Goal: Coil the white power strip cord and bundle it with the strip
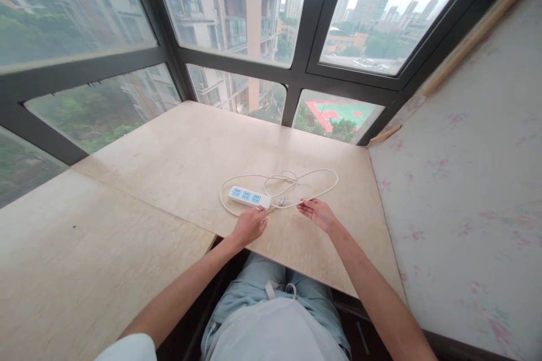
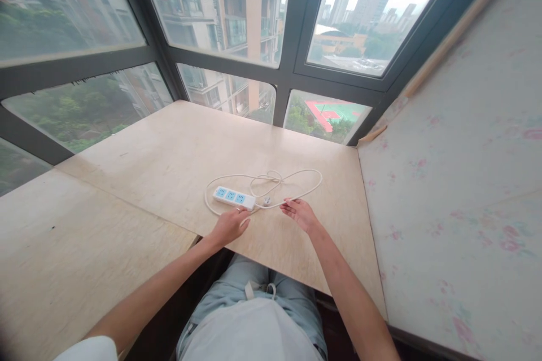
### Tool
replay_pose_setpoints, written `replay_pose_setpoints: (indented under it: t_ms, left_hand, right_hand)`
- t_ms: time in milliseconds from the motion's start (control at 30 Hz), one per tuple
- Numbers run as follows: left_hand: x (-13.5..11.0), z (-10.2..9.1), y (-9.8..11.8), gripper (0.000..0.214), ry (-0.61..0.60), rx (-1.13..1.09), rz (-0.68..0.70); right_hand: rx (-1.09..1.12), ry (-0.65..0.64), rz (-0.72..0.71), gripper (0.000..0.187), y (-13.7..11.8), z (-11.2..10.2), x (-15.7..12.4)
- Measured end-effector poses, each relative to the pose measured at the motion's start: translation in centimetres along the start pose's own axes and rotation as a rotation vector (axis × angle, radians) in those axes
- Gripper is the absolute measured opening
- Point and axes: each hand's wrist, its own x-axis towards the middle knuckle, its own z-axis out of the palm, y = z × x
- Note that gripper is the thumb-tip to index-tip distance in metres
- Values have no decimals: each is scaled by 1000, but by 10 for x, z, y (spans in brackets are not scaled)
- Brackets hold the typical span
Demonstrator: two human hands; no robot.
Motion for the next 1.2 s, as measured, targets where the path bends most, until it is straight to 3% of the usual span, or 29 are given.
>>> replay_pose_setpoints:
  t_ms: [100, 233, 400, 600, 733, 833, 1067, 1200]
  left_hand:
    - [6, 17, 23, 24, -75, 69, -43]
    - [15, 24, 32, 27, -82, 123, -131]
    - [14, 26, 35, 33, -171, 186, -174]
    - [-1, 14, 23, 18, -304, 184, -56]
    - [-23, -5, 6, 19, -360, 222, 34]
    - [-39, -23, -13, 19, -337, 222, 10]
    - [-44, -66, -77, 20, -115, 305, -228]
    - [-33, -75, -118, 24, -11, 303, -387]
  right_hand:
    - [82, 15, -50, 13, -6, 13, 2]
    - [155, 26, -96, 9, -11, 26, 2]
    - [215, 66, -143, 5, -13, 35, 10]
    - [198, 98, -154, 7, -7, 27, 21]
    - [178, 132, -120, 10, 9, 13, 19]
    - [171, 154, -95, 13, 21, 4, 15]
    - [119, 148, -28, 11, 26, -6, 8]
    - [59, 156, 16, 11, 20, -14, 2]
